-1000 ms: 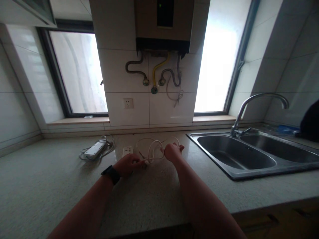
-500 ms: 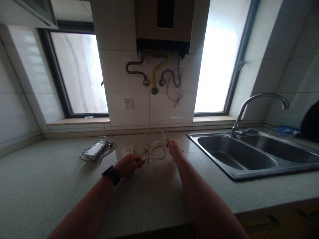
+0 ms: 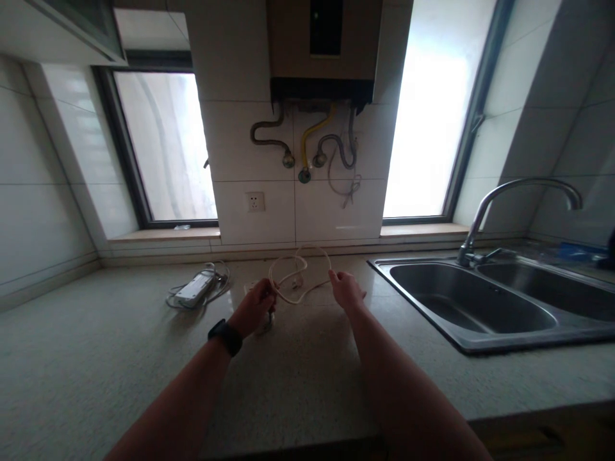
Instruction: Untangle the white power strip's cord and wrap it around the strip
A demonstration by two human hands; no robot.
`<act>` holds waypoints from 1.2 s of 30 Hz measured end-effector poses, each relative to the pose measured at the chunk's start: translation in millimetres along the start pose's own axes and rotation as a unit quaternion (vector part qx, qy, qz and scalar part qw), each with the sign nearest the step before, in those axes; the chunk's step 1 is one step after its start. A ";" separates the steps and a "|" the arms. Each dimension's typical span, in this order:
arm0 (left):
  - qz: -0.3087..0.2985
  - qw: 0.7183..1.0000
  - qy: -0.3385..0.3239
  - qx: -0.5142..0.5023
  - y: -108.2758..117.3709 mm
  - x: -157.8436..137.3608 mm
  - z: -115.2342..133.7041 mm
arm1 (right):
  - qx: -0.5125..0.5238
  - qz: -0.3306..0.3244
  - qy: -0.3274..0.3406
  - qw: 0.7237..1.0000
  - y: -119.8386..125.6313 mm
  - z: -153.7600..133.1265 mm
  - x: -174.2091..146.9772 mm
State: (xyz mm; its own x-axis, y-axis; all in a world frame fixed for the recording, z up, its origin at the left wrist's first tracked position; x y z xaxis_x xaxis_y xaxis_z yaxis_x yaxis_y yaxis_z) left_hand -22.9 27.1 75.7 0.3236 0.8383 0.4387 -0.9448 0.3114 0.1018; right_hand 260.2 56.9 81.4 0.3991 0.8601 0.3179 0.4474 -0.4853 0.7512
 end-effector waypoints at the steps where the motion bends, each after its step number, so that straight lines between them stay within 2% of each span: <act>1: 0.002 1.000 0.000 0.001 -0.7 0.4 -0.3 | -0.009 0.004 0.018 1.000 -0.2 -3.4 -2.3; 5: 0.008 1.000 0.007 0.009 -3.9 1.0 -0.6 | -0.015 0.002 0.134 0.991 -2.0 -25.2 -16.0; 8: 0.012 1.000 0.010 0.011 -5.0 1.2 -0.7 | 0.001 -0.042 0.245 0.969 -8.2 -46.4 -32.1; 10: 0.018 1.000 0.010 0.012 -4.5 1.5 -1.5 | 0.025 -0.104 0.318 0.942 -16.5 -60.2 -46.5; 12: 0.025 1.000 0.009 0.013 -3.2 1.8 -2.3 | 0.075 -0.188 0.377 0.904 -25.5 -72.8 -63.5; 14: 0.030 0.999 0.007 0.015 -1.9 1.8 -2.7 | 0.116 -0.241 0.408 0.873 -29.6 -83.2 -77.9; 15: 0.030 0.999 0.006 0.017 -1.5 1.7 -2.7 | 0.121 -0.247 0.413 0.868 -29.3 -87.4 -82.6; 18: 0.026 0.999 0.003 0.026 -1.2 0.9 -1.5 | 0.116 -0.202 0.416 0.879 -17.8 -99.0 -87.9; 22: 0.012 0.997 -0.003 0.078 -2.9 -1.5 3.4 | 0.153 -0.095 0.407 0.896 12.8 -106.4 -83.1; 27: -0.058 0.987 -0.014 0.150 -11.5 -6.0 11.6 | 0.159 0.068 0.314 0.934 46.6 -87.7 -64.5; 31: -0.073 0.986 0.006 0.149 -11.5 -7.2 14.6 | 0.135 0.174 0.267 0.938 68.0 -72.0 -54.1; 33: -0.059 0.990 0.007 0.131 -8.2 -6.6 18.0 | 0.089 0.191 0.238 0.948 72.4 -65.9 -48.7; 36: -0.013 0.998 0.010 0.059 0.0 -5.8 22.9 | -0.027 0.156 0.183 0.970 67.9 -57.3 -39.3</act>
State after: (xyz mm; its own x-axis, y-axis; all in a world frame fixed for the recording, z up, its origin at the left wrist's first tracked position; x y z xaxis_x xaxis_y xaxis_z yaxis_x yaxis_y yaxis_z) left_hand -25.9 12.0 93.6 0.3489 0.8394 0.4167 -0.9348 0.2799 0.2188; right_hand 229.0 -0.8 153.0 0.1932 0.6756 0.7115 0.3047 -0.7306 0.6110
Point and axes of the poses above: each hand's wrist, its own x-axis towards the middle knuckle, its own y-axis out of the back of the hand, z = x × y, the point moved 6 cm from there along x, towards the middle knuckle, and after that the axes turned 9 degrees about -x, right-handed, at the moved point
